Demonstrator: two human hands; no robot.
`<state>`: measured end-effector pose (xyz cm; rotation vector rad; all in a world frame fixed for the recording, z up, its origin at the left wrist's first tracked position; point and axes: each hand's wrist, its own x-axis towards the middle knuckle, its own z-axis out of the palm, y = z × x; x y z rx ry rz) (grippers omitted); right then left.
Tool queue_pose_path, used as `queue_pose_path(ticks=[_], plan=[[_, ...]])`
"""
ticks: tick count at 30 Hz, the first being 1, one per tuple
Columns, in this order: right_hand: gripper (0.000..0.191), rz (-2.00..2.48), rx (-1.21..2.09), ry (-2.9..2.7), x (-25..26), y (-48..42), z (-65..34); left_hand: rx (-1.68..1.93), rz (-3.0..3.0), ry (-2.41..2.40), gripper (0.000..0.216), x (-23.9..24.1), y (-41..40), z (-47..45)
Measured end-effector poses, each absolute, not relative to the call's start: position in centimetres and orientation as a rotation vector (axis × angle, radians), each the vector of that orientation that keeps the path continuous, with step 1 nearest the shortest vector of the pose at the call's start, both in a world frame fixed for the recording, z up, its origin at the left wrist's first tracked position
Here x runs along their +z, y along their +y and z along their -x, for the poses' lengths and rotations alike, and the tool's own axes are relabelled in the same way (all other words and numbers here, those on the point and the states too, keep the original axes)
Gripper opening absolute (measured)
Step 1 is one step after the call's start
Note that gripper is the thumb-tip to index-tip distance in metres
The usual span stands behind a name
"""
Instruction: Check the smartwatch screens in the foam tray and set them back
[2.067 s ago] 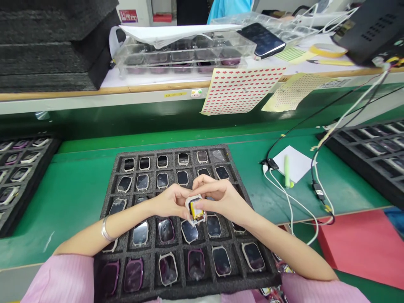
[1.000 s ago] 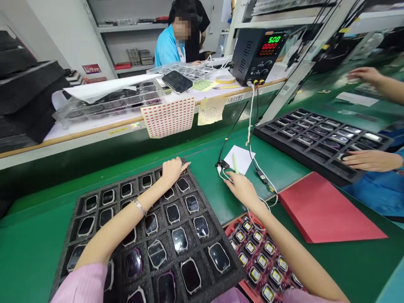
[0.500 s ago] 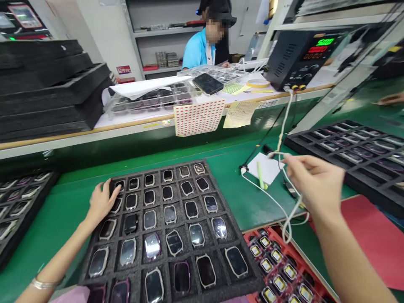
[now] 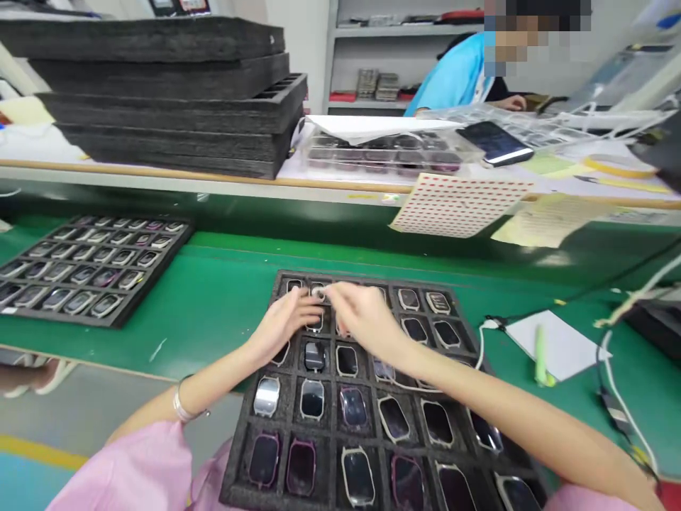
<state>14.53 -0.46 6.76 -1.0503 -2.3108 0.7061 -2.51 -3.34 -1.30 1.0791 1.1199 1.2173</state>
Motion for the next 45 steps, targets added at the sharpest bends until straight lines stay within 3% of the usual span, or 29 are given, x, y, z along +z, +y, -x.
queue_pose_path(ticks=[3, 10, 16, 25, 32, 38, 45], plan=[[0.027, 0.88, 0.7, -2.534, 4.0, -0.6, -11.8, 1.106, -0.598, 0.793, 0.03, -0.6, -2.8, 2.8], [0.023, 0.73, 0.368, -2.666, 3.3, 7.0, -11.2, 1.087, -0.4, 0.821, 0.014, -3.7, -0.6, 5.4], [0.019, 0.484, 0.44, -2.987, 0.7, 11.8, -9.3, 0.94, -0.468, 0.776, 0.032, -4.0, -1.1, 4.5], [0.026, 0.692, 0.439, -2.954, -0.9, 11.5, -8.0, 0.917, -0.67, 0.73, 0.037, -4.8, -1.7, 5.3], [0.032, 0.598, 0.906, -2.546, 1.1, 9.2, -12.4, 0.913, -0.705, 0.779, 0.041, -5.0, -1.5, 4.9], [0.033, 0.438, 0.646, -2.791, 0.3, 6.1, -13.3, 0.943, -0.812, 0.786, 0.042, -5.3, -1.6, 4.8], [0.036, 0.408, 0.602, -2.807, -0.5, 6.2, -13.4, 0.896, -0.915, 0.907, 0.038, -4.7, -1.7, 4.6]])
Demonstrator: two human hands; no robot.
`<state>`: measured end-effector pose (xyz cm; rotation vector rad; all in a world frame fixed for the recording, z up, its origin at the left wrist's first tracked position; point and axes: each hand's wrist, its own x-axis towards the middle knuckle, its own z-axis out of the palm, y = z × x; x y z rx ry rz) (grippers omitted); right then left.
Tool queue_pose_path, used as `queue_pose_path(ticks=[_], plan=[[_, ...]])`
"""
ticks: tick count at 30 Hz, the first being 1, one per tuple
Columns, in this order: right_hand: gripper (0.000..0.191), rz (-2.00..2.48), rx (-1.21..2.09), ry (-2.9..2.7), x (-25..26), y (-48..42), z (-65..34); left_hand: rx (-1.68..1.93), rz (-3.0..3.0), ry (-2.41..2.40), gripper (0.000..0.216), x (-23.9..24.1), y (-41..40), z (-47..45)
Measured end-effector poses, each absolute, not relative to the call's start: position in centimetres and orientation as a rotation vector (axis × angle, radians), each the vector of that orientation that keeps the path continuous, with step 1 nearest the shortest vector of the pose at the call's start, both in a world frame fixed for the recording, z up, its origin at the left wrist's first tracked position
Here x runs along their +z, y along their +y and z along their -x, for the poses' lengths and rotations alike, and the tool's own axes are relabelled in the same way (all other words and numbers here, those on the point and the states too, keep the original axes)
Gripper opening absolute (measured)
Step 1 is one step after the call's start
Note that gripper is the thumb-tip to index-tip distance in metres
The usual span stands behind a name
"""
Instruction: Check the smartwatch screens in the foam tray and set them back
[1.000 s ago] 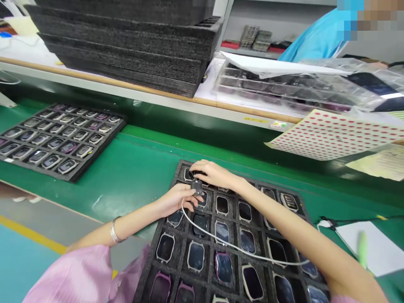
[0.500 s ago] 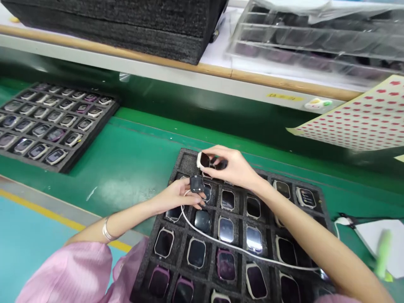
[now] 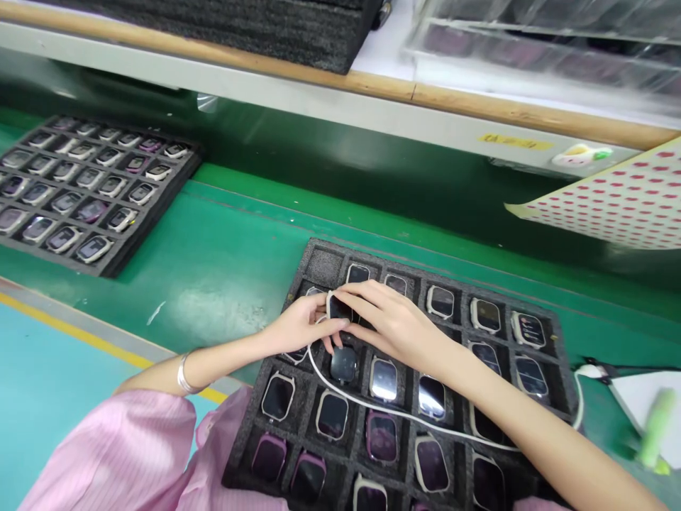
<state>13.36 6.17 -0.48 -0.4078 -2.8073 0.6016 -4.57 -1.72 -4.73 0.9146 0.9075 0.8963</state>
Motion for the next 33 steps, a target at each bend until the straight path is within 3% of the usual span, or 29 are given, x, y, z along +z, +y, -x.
queue_pose_path(ticks=[9, 33], plan=[[0.038, 0.416, 0.854, -2.579, -2.0, 5.7, -13.7, 0.798, -0.921, 0.947, 0.035, -3.8, -2.1, 5.1], [0.048, 0.435, 1.062, -2.411, -3.3, 4.7, -13.6, 0.739, -0.947, 0.929, 0.031, -3.8, -2.1, 5.3]])
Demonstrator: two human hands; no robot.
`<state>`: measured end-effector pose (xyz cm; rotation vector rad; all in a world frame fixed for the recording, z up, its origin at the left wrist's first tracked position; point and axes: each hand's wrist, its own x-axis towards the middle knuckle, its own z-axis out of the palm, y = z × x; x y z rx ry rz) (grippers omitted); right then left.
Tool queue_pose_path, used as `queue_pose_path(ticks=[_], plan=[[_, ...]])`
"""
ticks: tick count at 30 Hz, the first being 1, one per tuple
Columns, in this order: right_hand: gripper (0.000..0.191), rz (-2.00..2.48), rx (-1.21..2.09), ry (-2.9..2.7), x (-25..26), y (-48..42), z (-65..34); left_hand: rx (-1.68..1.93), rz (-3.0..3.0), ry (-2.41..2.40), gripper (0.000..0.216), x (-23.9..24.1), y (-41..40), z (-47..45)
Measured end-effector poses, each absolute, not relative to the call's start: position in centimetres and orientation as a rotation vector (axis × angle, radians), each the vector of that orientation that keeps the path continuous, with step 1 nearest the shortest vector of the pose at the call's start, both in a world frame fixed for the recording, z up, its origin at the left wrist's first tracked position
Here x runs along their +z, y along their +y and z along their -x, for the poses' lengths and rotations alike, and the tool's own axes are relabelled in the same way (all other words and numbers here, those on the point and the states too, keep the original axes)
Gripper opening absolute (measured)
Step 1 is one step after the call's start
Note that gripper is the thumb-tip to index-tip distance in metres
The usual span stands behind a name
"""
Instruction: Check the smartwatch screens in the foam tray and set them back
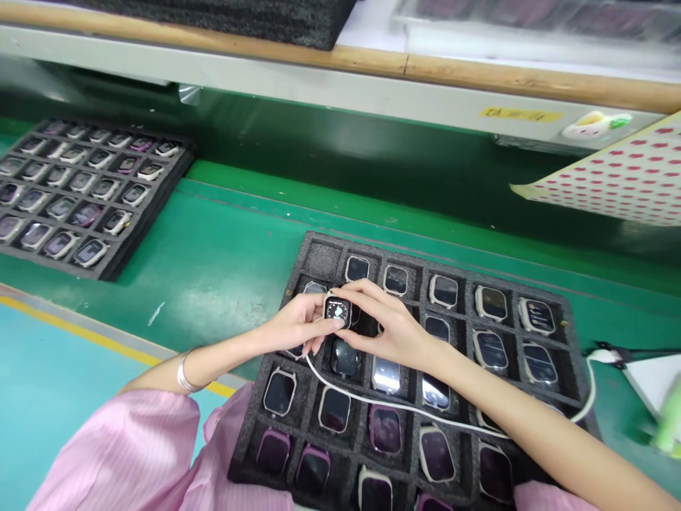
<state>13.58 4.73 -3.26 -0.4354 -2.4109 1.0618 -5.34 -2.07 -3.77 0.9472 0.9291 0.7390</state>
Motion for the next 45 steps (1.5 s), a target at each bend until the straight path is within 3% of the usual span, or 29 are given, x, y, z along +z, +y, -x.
queue_pose_path(ticks=[27, 33, 41, 45], plan=[[0.041, 0.464, 0.873, -2.5, -2.8, 4.7, -13.8, 0.763, -1.052, 0.953, 0.033, -4.6, -2.2, 5.1], [0.036, 0.524, 0.833, -2.403, -1.2, 8.0, -12.0, 0.84, -1.074, 0.874, 0.045, -4.8, -1.8, 4.7], [0.044, 0.699, 0.427, -2.713, -2.7, 10.8, -9.3, 0.657, -1.092, 0.909, 0.035, -4.0, -1.6, 4.6], [0.032, 0.794, 0.235, -2.87, -0.9, 10.5, -12.2, 0.658, -1.014, 0.893, 0.031, -3.7, -1.2, 3.7]])
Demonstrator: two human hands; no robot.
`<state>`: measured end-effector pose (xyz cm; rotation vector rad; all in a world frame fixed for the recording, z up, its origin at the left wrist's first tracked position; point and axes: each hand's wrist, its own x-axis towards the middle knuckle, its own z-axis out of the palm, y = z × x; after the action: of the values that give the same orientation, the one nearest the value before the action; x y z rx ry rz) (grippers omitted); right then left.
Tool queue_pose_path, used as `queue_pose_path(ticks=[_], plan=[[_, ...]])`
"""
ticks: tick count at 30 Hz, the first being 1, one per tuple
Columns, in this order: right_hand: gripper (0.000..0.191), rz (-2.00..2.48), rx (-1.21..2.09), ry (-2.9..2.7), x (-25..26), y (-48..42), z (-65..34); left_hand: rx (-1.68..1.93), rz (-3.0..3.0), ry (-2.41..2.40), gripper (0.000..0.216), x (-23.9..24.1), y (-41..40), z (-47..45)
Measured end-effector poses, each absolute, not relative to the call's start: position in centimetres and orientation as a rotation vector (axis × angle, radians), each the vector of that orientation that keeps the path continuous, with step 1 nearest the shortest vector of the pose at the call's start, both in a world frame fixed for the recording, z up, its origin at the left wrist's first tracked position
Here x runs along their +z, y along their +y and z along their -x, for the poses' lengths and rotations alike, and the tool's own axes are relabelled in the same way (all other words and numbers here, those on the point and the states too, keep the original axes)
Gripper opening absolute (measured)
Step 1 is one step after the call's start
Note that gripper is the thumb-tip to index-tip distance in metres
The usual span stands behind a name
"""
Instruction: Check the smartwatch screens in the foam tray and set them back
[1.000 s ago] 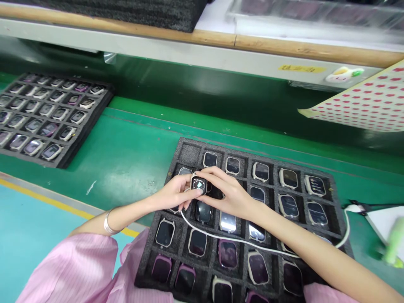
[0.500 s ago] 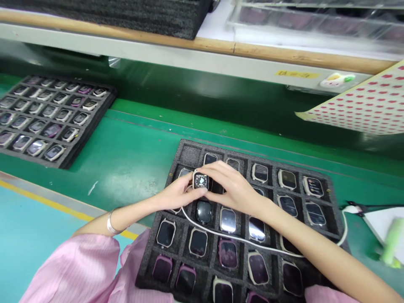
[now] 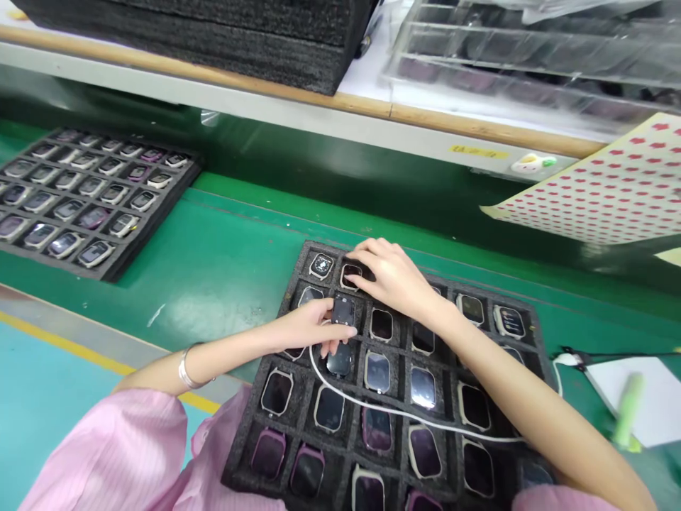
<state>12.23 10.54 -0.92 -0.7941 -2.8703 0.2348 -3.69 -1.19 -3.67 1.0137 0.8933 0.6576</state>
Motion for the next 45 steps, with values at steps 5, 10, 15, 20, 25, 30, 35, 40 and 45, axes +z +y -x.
queue_pose_path(ticks=[5, 10, 15, 20, 25, 30, 35, 40, 45], plan=[[0.033, 0.897, 0.288, -2.94, -1.6, 10.3, -13.7, 0.72, -0.978, 0.809, 0.034, -4.8, -0.3, 2.6], [0.036, 1.02, 0.346, -2.787, -2.9, 10.4, -13.4, 0.737, -0.871, 0.732, 0.039, -5.0, 0.1, 3.1], [0.029, 0.832, 0.775, -2.453, -0.5, 9.2, -15.3, 0.736, -0.825, 0.71, 0.043, -4.9, -0.1, 3.5], [0.036, 0.666, 0.831, -2.575, 0.8, 6.1, -16.5, 0.74, -0.872, 0.692, 0.042, -5.0, -0.2, 3.4], [0.042, 0.622, 0.687, -2.763, -0.4, 5.3, -16.3, 0.776, -0.964, 0.74, 0.043, -5.3, -0.6, 3.0], [0.041, 0.553, 0.649, -2.768, -0.9, 5.5, -16.1, 0.79, -0.98, 0.793, 0.036, -5.5, -1.0, 2.7], [0.043, 0.568, 0.756, -2.606, -2.0, 4.7, -15.8, 0.727, -0.954, 0.84, 0.031, -4.6, -1.0, 3.3], [0.045, 0.549, 0.88, -2.482, -2.6, 4.5, -15.5, 0.746, -0.915, 0.839, 0.033, -4.2, -1.0, 3.5], [0.045, 0.52, 0.921, -2.425, -2.7, 4.5, -15.5, 0.744, -0.913, 0.827, 0.035, -4.5, -1.0, 3.6]])
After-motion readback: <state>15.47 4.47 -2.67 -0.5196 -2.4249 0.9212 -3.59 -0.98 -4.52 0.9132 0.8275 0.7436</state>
